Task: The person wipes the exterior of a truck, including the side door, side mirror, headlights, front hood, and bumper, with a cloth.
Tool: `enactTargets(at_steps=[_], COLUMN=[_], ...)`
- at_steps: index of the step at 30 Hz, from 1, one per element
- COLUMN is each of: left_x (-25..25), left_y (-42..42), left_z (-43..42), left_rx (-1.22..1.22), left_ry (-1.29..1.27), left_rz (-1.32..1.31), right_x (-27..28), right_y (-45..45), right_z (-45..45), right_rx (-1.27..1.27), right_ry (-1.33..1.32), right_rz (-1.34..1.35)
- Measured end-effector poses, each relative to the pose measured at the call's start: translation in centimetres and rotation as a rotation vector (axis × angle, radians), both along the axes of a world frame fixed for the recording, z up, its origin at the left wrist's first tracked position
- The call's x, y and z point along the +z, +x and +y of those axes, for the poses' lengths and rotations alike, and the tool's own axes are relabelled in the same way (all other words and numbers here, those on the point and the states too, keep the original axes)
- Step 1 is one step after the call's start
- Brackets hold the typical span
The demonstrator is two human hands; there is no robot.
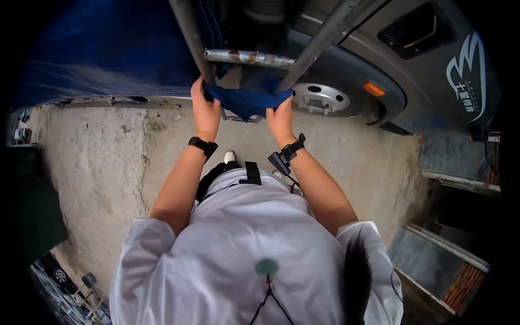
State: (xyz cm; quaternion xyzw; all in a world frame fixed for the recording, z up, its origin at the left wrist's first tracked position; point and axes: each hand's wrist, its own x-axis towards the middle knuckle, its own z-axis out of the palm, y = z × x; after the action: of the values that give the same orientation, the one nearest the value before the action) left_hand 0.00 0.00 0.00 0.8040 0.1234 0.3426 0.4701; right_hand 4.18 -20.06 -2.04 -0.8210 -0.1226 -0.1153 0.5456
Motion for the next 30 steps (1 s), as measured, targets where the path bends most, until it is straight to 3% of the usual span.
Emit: enactTargets(at_steps=[3, 5, 7, 12, 14, 18, 21, 23, 25, 27, 29, 30], left_x=[-3.5, -4.6, -3.7, -0.1, 3.6, 10.1, 8.5, 9.5, 9.2, 8.7, 7.6, 7.9], left_y=[2.3, -1.0, -2.0, -1.9, -2.2, -1.4, -0.3, -0.3, -0.6, -2.7, -3.7, -3.1], left_z=[-1.7, 1.3, 2.8, 0.3, -0.5, -2.3, -2.2, -3.7, -5.3, -6.9, -8.1, -8.9], left_rx=[-0.072, -0.123, -0.149, -0.035, -0.045, -0.069, -0.250, -0.330, -0.343, -0.374, -0.364, -0.387], left_ry=[-0.047, 0.041, -0.107, -0.343, -0.401, -0.099, -0.170, -0.001, 0.281, 0.333, 0.498, 0.367], left_rz=[0.116, 0.299, 0.279, -0.023, -0.193, -0.437, -0.216, 0.067, 0.088, 0.216, 0.208, 0.257], right_x=[-4.3, -6.8, -4.2, 5.8, 9.8, 14.2, 12.6, 10.3, 5.2, 3.5, 0.6, 1.3], right_y=[3.4, 1.0, -0.7, -0.7, -0.6, 0.3, 0.8, 0.2, 0.6, -1.3, -1.8, -1.7], right_z=[-3.8, -2.5, 0.1, -0.1, -0.4, -1.4, -2.1, -3.2, -4.9, -7.0, -9.5, -10.9], right_rx=[0.081, 0.124, 0.013, -0.030, -0.030, -0.018, 0.155, 0.229, 0.256, 0.205, 0.070, 0.005], right_ry=[-0.069, 0.041, 0.100, 0.182, 0.177, 0.088, 0.118, 0.072, 0.031, 0.251, 0.358, 0.479], right_rz=[0.096, 0.337, 0.387, 0.042, -0.117, -0.289, -0.015, -0.002, 0.039, 0.327, 0.222, 0.220])
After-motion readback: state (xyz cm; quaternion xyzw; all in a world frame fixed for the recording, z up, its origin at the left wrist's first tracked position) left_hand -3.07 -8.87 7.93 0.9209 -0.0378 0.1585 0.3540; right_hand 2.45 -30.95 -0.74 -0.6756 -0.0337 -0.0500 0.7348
